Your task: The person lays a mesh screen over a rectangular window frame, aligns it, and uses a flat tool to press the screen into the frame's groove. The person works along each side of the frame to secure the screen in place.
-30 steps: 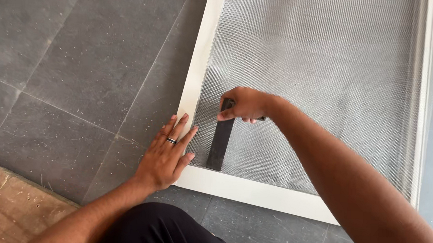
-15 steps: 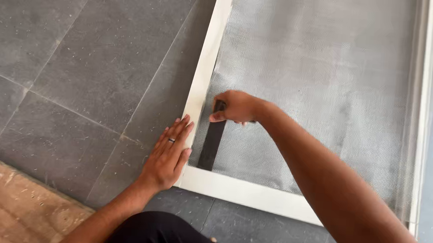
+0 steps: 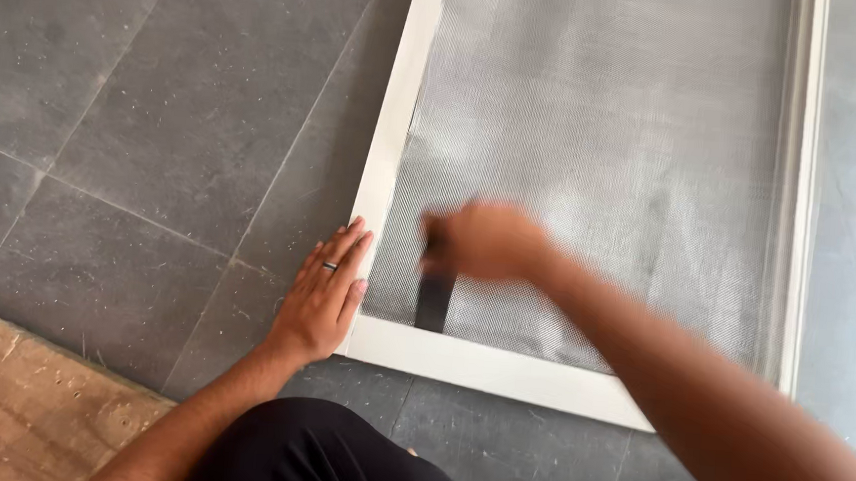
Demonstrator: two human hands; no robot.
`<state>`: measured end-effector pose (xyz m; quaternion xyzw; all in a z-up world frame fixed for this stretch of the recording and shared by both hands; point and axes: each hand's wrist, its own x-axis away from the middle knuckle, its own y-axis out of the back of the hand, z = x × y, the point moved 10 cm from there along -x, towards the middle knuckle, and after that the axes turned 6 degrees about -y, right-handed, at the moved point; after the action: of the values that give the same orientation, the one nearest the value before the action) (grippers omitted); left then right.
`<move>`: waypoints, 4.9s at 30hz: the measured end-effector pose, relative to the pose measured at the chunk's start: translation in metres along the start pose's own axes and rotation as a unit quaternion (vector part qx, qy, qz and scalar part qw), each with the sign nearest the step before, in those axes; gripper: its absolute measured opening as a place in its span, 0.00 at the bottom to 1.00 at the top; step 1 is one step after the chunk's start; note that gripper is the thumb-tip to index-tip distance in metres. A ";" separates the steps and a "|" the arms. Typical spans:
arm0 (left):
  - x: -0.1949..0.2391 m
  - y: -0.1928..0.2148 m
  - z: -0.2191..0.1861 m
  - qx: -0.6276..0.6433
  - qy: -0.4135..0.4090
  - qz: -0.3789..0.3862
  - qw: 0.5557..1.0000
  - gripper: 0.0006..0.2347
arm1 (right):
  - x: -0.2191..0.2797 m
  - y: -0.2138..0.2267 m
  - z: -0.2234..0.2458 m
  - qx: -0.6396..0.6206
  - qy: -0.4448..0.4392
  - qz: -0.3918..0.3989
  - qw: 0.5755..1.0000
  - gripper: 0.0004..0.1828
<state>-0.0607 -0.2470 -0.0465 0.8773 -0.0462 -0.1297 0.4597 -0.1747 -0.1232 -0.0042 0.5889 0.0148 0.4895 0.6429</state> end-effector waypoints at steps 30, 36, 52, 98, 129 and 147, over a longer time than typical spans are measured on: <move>-0.013 -0.009 0.001 -0.069 0.000 0.017 0.997 0.25 | 0.053 0.014 -0.032 -0.073 0.078 -0.124 0.986 0.17; -0.069 -0.003 0.027 0.015 0.017 -0.066 0.998 0.26 | 0.038 -0.079 -0.152 -0.598 -0.329 -0.167 0.712 0.15; -0.115 -0.024 0.068 -0.017 0.049 -0.059 0.997 0.24 | 0.038 -0.043 -0.032 -0.640 -0.301 -0.165 0.687 0.13; -0.175 -0.012 0.077 -0.093 0.096 -0.082 0.988 0.19 | -0.020 -0.020 -0.134 -0.746 -0.233 -0.220 0.584 0.12; -0.091 -0.121 -0.156 -0.107 0.055 0.351 0.928 0.30 | 0.149 -0.031 -0.242 -0.277 -0.262 -0.019 0.924 0.20; -0.043 -0.146 -0.174 -0.061 -0.004 0.240 0.969 0.31 | 0.076 -0.051 -0.235 -0.226 -0.130 0.038 0.965 0.22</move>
<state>-0.0604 -0.0165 -0.0638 0.8102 -0.2488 -0.0216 0.5302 -0.2438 0.1089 -0.0733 0.4866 -0.2023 0.4239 0.7366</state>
